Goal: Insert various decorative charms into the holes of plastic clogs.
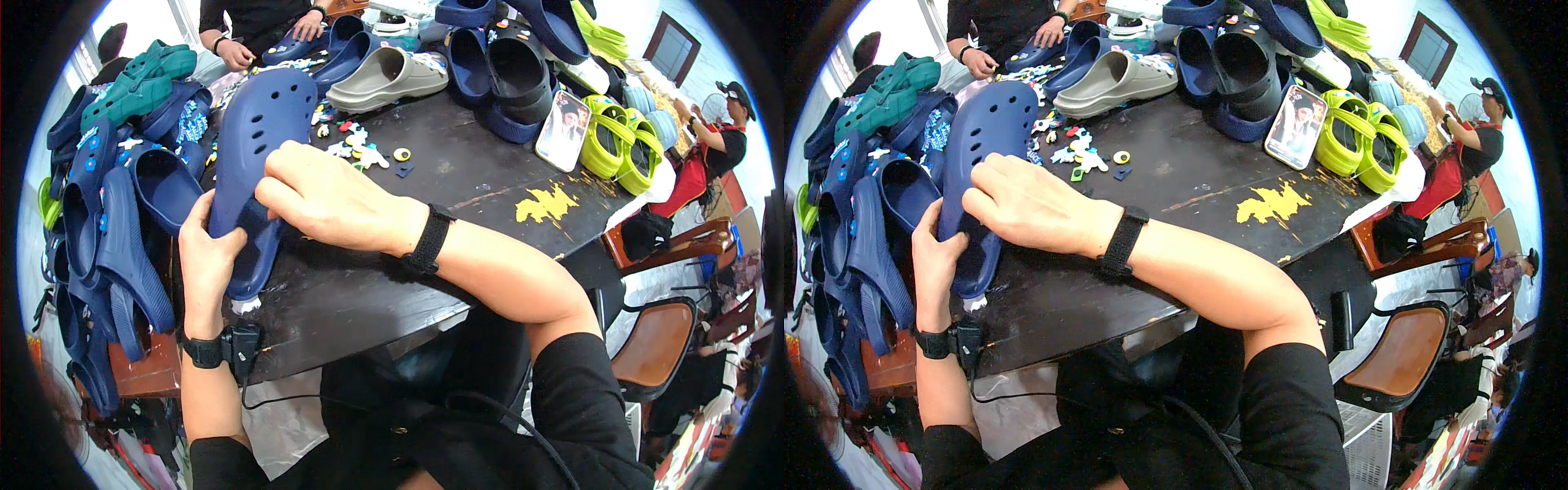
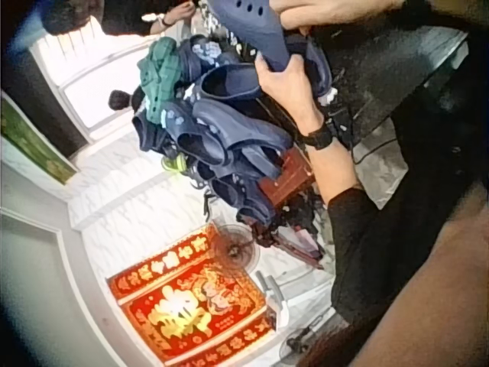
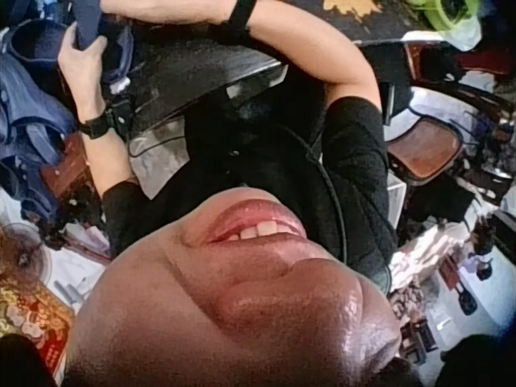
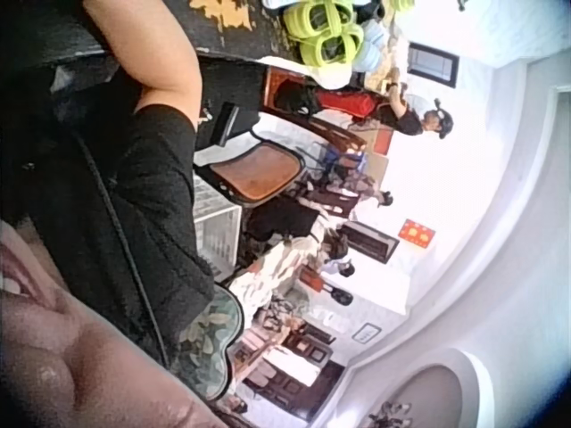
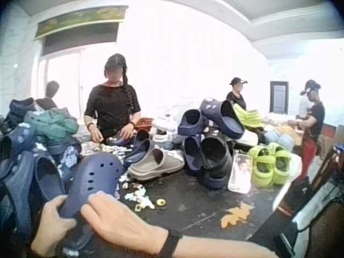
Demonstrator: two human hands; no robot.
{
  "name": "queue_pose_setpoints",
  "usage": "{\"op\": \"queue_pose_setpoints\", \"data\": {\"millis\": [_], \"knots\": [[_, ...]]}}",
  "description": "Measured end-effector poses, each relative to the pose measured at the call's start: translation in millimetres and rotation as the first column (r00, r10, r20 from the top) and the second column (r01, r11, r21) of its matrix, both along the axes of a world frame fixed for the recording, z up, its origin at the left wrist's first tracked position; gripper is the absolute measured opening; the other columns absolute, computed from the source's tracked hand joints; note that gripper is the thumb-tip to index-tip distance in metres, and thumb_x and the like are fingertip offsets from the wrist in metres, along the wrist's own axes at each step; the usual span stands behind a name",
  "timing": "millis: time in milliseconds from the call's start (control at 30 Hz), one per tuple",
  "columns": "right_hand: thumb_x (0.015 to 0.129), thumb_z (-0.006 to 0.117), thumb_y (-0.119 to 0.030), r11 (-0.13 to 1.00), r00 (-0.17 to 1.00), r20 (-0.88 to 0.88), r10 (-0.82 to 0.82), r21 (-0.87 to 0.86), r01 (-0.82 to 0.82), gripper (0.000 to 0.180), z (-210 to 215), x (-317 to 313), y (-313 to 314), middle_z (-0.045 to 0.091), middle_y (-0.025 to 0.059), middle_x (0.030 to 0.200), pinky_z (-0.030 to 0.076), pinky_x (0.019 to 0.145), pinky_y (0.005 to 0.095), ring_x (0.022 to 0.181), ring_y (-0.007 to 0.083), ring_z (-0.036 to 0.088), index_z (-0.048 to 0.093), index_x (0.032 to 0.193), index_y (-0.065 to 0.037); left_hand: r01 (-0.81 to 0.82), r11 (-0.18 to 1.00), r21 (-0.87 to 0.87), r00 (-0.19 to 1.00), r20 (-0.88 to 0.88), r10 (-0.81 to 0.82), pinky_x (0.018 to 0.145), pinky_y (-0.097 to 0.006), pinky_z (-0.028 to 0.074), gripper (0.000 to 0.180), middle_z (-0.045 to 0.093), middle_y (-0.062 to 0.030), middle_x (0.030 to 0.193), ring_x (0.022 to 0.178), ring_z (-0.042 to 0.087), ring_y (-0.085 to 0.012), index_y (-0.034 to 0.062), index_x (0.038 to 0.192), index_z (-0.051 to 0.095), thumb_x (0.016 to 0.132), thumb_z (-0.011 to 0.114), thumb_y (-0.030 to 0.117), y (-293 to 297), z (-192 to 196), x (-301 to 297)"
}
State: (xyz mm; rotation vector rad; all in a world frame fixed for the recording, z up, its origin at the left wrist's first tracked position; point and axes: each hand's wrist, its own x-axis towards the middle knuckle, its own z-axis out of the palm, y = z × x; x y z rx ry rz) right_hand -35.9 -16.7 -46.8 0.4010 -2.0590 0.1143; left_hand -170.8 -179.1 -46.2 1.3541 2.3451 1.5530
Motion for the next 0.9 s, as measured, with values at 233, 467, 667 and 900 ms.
{"op": "queue_pose_setpoints", "data": {"millis": [233, 467, 667, 900], "knots": [[0.076, 0.073, -0.003, 0.934, 0.962, 0.020, -0.271, -0.235, 0.268, 0.022, 0.6, 11.9, 53.7, 0.054, 0.0106, 0.084, 0.047, 0.065, 0.0395, 0.076, 0.0290, 0.057, 0.053, 0.086, -0.004, 0.033, 0.999, 0.012, 0.997, 0.068, -0.034, 0.079, -0.026, 0.050, 0.053, 0.069, -0.0103, 0.101, 0.087, 0.064, -0.0148, -0.0090, 0.120, 0.060, 0.069, 0.061, 0.004, -1.4, -6.6, -28.0], [0.078, 0.074, -0.008, 0.633, 0.751, 0.660, -0.006, -0.578, 0.514, 0.019, -12.7, 34.8, 123.9, 0.063, 0.0097, 0.076, 0.051, 0.063, 0.0316, 0.068, 0.0170, 0.065, 0.061, 0.091, -0.002, -0.017, 0.999, -0.030, 0.991, 0.131, 0.021, 0.087, -0.026, 0.048, 0.055, 0.066, -0.0131, 0.110, 0.097, 0.062, -0.0166, -0.0117, 0.123, 0.057, 0.069, 0.061, 0.003, -2.9, -4.3, -26.9], [0.079, 0.074, -0.009, 0.633, 0.681, 0.710, -0.178, -0.448, 0.632, 0.022, -7.5, 44.9, 131.8, 0.064, 0.0084, 0.073, 0.050, 0.055, 0.0310, 0.063, 0.0154, 0.064, 0.061, 0.093, 0.000, -0.012, 0.999, -0.051, 0.994, 0.104, 0.017, 0.083, -0.025, 0.049, 0.054, 0.067, -0.0119, 0.106, 0.093, 0.063, -0.0153, -0.0091, 0.121, 0.059, 0.069, 0.059, 0.003, -4.5, -2.6, -24.7], [0.082, 0.073, -0.007, 0.617, 0.653, 0.758, -0.004, -0.512, 0.598, 0.024, -15.1, 35.9, 120.3, 0.066, 0.0119, 0.082, 0.052, 0.059, 0.0313, 0.066, 0.0165, 0.065, 0.061, 0.101, 0.002, -0.028, 1.000, -0.012, 0.999, 0.019, 0.028, 0.074, -0.029, 0.051, 0.051, 0.071, -0.0150, 0.088, 0.079, 0.067, -0.0166, -0.0077, 0.112, 0.064, 0.065, 0.067, 0.012, -4.5, -5.4, -26.3]]}}
